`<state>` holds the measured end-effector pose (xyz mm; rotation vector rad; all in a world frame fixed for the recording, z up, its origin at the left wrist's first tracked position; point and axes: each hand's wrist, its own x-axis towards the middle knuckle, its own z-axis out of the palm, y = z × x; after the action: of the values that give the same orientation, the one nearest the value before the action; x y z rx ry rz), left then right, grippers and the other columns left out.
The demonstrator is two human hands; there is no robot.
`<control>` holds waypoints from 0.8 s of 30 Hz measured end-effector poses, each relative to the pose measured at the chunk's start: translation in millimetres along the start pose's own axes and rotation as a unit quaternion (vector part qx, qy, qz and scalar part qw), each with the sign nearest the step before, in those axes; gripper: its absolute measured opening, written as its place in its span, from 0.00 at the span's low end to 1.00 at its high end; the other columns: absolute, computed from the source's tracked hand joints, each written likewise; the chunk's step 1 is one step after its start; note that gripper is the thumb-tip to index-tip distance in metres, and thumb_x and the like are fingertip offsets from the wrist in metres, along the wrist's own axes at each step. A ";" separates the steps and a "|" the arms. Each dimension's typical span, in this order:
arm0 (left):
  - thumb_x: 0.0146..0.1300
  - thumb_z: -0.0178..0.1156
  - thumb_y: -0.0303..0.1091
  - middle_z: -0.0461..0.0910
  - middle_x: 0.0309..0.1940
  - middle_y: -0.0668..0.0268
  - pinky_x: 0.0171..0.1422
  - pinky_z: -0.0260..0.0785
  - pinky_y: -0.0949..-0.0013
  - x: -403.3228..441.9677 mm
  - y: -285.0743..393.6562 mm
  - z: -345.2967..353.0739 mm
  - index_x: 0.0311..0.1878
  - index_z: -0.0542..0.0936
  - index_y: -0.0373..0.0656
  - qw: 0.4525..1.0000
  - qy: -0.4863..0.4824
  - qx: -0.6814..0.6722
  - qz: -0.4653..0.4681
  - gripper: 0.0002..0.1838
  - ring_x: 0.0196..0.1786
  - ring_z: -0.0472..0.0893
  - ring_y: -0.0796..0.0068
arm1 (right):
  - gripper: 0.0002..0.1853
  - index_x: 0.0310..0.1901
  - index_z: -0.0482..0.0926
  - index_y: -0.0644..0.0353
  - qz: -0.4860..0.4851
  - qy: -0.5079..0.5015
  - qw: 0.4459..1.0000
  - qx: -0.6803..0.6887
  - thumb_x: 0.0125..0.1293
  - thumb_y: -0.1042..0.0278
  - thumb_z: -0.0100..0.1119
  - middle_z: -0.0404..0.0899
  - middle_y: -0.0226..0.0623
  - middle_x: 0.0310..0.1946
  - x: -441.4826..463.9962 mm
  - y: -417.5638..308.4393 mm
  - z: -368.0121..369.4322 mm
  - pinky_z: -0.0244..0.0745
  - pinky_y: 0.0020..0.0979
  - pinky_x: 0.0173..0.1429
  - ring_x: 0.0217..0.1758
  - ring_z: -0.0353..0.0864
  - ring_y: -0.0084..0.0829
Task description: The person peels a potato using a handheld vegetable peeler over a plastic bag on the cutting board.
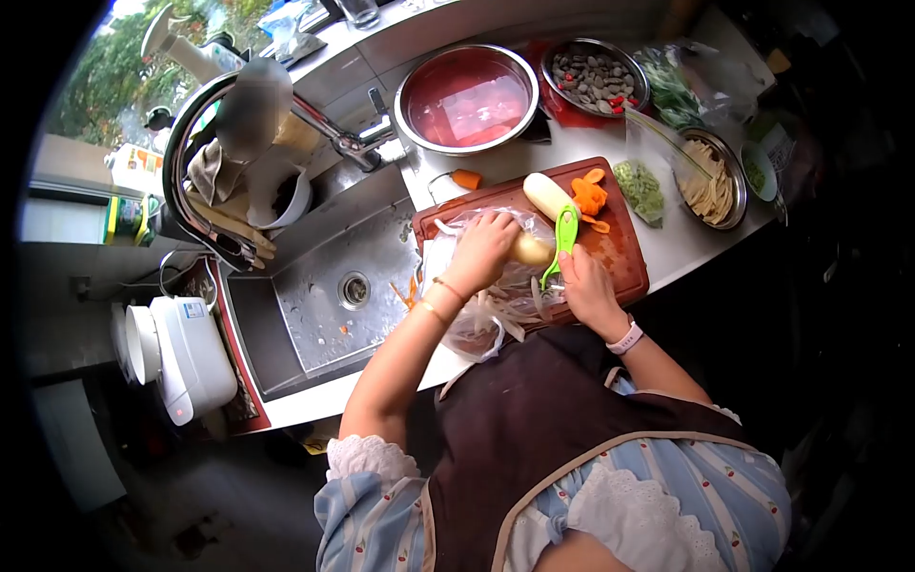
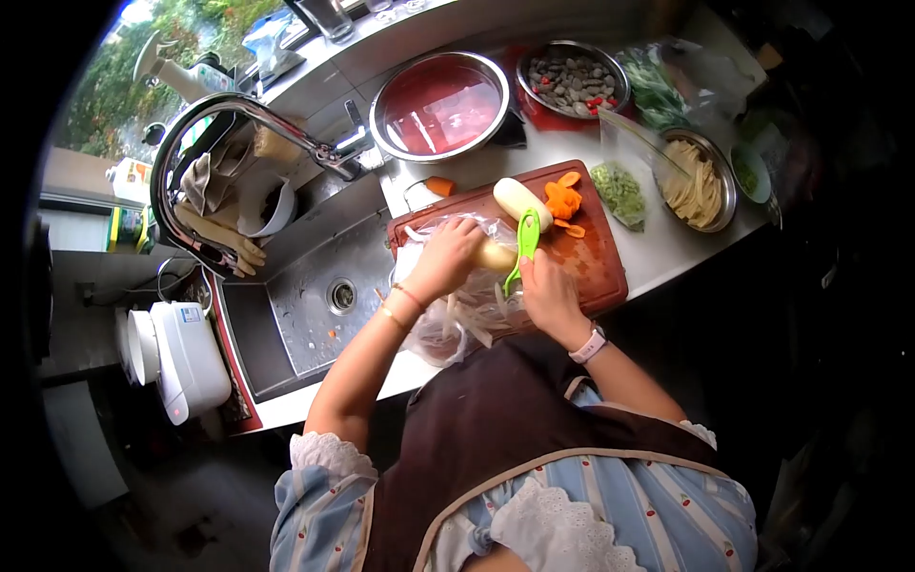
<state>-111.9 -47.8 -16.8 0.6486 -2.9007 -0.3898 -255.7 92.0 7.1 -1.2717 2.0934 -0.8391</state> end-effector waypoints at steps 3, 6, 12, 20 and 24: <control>0.42 0.61 0.17 0.73 0.49 0.57 0.61 0.64 0.61 -16.1 -8.5 -22.2 0.50 0.72 0.39 0.977 -0.007 -0.212 0.031 0.26 0.55 0.71 0.55 | 0.16 0.31 0.68 0.64 0.021 0.002 1.000 0.016 0.70 0.59 0.42 0.75 0.54 0.26 -0.2 1.3 -1.1 0.65 0.51 0.37 0.33 0.74 0.56; 0.46 0.62 0.18 0.73 0.52 0.58 0.62 0.64 0.65 -33.5 -9.1 -45.5 0.54 0.71 0.39 0.935 -0.007 -0.353 0.000 0.28 0.57 0.73 0.59 | 0.16 0.32 0.68 0.64 0.026 -0.007 0.999 0.043 0.70 0.58 0.42 0.75 0.54 0.28 2.5 6.1 5.2 0.65 0.51 0.38 0.34 0.74 0.56; 0.48 0.67 0.23 0.72 0.57 0.61 0.64 0.65 0.65 -60.0 -5.6 -76.5 0.58 0.69 0.36 0.664 0.005 -0.731 -0.156 0.31 0.60 0.72 0.70 | 0.14 0.33 0.69 0.64 -0.007 -0.027 0.997 0.069 0.69 0.61 0.44 0.74 0.54 0.29 -1.8 -8.5 9.7 0.66 0.48 0.37 0.35 0.74 0.54; 0.56 0.66 0.46 0.71 0.58 0.60 0.67 0.61 0.61 -97.9 -0.3 -71.8 0.60 0.66 0.30 0.590 0.091 -0.781 -0.185 0.36 0.62 0.70 0.63 | 0.13 0.31 0.74 0.66 0.034 -0.009 0.981 0.192 0.67 0.63 0.51 0.76 0.49 0.28 -3.7 -19.9 11.5 0.67 0.34 0.34 0.29 0.77 0.37; 0.63 0.59 0.43 0.74 0.52 0.59 0.62 0.66 0.61 -106.2 32.1 -78.5 0.61 0.65 0.33 0.403 0.168 -0.879 -0.193 0.30 0.54 0.75 0.64 | 0.09 0.36 0.79 0.67 -0.010 -0.002 0.926 0.378 0.63 0.68 0.59 0.79 0.33 0.28 -16.3 -62.3 -4.2 0.68 0.24 0.33 0.26 0.74 0.20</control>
<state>-14.2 9.2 58.4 0.5994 -0.5712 -2.2690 -217.0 85.4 58.2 -0.8569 1.4899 -1.4580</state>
